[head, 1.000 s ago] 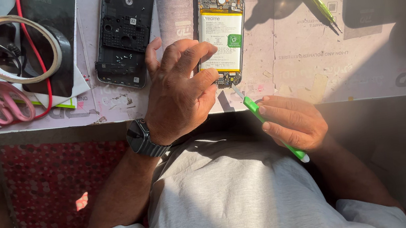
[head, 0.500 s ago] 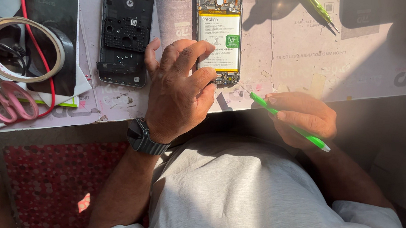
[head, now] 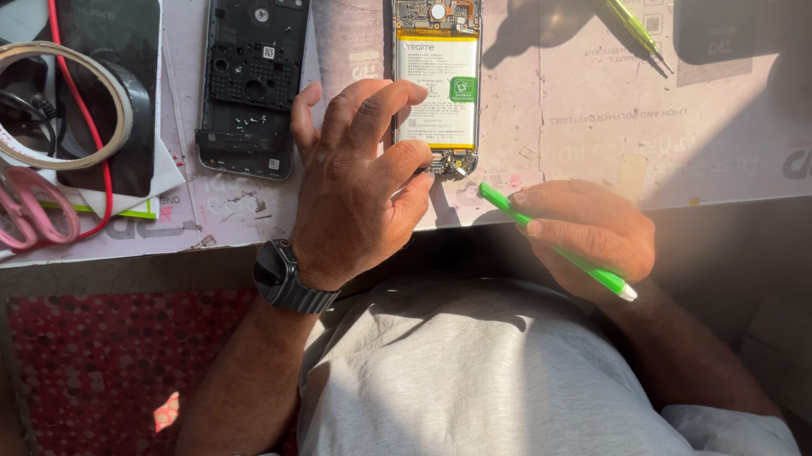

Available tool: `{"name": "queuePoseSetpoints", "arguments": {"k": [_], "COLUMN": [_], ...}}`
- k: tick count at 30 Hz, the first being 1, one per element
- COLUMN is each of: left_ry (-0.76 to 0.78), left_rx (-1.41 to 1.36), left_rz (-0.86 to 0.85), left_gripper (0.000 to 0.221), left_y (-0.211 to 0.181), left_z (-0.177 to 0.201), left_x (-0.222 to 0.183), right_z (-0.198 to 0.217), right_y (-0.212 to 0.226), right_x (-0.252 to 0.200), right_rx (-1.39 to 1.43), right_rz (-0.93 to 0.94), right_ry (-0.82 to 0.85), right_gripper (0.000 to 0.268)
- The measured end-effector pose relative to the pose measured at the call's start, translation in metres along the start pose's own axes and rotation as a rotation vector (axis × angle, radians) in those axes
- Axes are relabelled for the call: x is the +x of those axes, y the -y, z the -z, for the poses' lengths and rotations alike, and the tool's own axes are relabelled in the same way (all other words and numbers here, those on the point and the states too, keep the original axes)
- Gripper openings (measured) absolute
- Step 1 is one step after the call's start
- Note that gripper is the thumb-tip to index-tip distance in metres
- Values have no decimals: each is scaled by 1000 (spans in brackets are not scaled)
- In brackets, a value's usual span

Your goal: The person uses a green precision screwdriver to remove screws from the bottom edge of a disassembled smartphone. The phone's back cover is removed and placed nearby. The person works methodically along the lower frame, unscrewing fasteners one by one.

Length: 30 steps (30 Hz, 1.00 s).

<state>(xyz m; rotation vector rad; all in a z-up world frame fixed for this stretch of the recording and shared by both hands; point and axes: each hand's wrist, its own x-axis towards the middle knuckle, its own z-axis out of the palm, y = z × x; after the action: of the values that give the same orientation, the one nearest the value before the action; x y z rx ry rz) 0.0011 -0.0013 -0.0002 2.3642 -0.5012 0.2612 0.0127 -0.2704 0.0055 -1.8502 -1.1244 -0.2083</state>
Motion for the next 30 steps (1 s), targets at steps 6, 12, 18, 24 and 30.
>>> {"name": "queuePoseSetpoints", "arguments": {"k": [6, 12, 18, 24, 30], "left_ry": [48, 47, 69, -20, -76], "left_rx": [-1, 10, -4, 25, 18], "left_rz": [7, -15, 9, -21, -38], "left_gripper": [27, 26, 20, 14, 18], "left_y": [0, -6, 1, -18, -14], "left_z": [1, 4, -4, 13, 9], "left_x": [-5, 5, -8, 14, 8], "right_z": [-2, -3, -3, -9, -15], "right_y": [3, 5, 8, 8, -1], "right_x": [-4, -6, -24, -12, -32], "right_rx": [35, -46, 23, 70, 250], "right_rz": [-73, -74, -208, -188, -263], "right_ry": [22, -58, -79, -228, -366], "right_gripper": [43, 40, 30, 24, 23]}}
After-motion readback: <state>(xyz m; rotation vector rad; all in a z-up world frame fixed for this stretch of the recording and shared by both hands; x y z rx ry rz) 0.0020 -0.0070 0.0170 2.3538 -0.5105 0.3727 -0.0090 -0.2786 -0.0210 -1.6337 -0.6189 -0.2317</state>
